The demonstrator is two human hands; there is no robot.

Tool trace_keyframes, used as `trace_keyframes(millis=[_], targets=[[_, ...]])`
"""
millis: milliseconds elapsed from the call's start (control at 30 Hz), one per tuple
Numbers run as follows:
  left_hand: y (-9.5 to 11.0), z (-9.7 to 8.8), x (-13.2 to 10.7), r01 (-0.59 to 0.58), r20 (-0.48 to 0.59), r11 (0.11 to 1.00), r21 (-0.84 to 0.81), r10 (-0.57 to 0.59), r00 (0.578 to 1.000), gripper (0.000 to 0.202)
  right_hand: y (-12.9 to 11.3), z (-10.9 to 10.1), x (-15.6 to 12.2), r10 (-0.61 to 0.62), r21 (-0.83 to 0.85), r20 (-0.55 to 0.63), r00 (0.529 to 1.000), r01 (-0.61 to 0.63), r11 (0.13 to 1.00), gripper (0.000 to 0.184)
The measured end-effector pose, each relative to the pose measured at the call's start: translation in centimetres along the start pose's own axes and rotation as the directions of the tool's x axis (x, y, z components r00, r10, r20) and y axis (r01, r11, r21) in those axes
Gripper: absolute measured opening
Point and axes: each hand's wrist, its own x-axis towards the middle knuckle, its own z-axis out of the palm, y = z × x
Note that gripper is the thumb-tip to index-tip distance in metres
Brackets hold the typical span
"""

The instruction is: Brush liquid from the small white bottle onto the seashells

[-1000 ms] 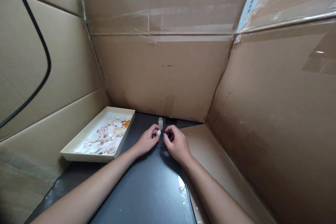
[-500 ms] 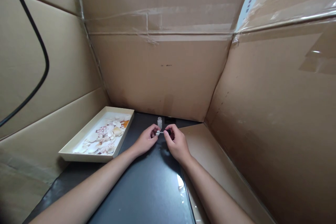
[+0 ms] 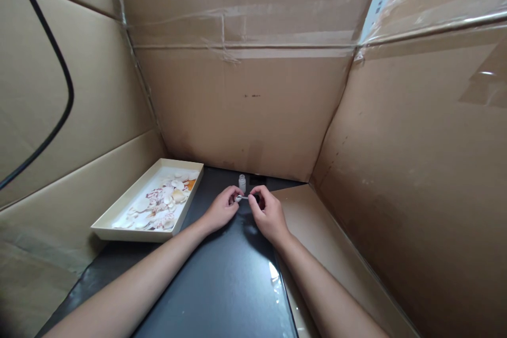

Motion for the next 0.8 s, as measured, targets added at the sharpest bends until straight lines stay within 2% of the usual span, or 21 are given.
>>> trace_keyframes(millis=[167,300,367,433,500,600,667,733,800], targets=[[0.18,-0.09,0.1,0.028,0.009,0.999,-0.041,-0.027,1.0,0.019,0.1,0.01,0.05,-0.008,-0.037,-0.011,1.0,0.007,0.999,0.017],[0.32,-0.15,0.1,0.046,0.01,0.998,-0.049,-0.045,0.999,0.019,0.22,0.06,0.12,-0.025,0.009,0.004,1.0,0.025,1.0,0.019],[0.4,-0.16,0.05,0.05,0.011,0.997,-0.055,-0.049,0.999,0.019,0.25,0.05,0.17,-0.03,-0.033,0.009,1.0,0.03,0.999,0.017],[0.44,-0.15,0.02,0.05,0.007,0.997,-0.062,-0.049,0.999,0.018,0.3,0.03,0.21,-0.026,-0.086,-0.027,0.999,0.023,0.996,0.016],[0.4,-0.12,0.03,0.049,-0.001,0.997,-0.064,-0.049,0.999,0.018,0.36,0.03,0.21,-0.009,-0.069,-0.053,0.999,0.005,0.998,0.016],[0.23,-0.05,0.13,0.048,-0.025,0.997,-0.067,-0.05,0.998,0.02,0.48,0.08,0.18,0.008,-0.022,0.0,1.0,-0.008,1.0,0.019],[0.13,-0.01,0.19,0.048,-0.045,0.996,-0.071,-0.051,0.998,0.022,0.59,0.1,0.19,0.017,-0.077,0.034,0.999,-0.014,0.997,0.018],[0.07,0.0,0.22,0.052,-0.063,0.997,-0.064,-0.056,0.996,0.022,0.7,0.08,0.21,0.035,-0.136,0.029,0.999,-0.031,0.99,0.017],[0.02,0.0,0.23,0.055,-0.08,0.998,-0.043,-0.058,0.995,0.021,0.76,0.05,0.22,0.048,-0.114,0.013,0.999,-0.046,0.992,0.018]])
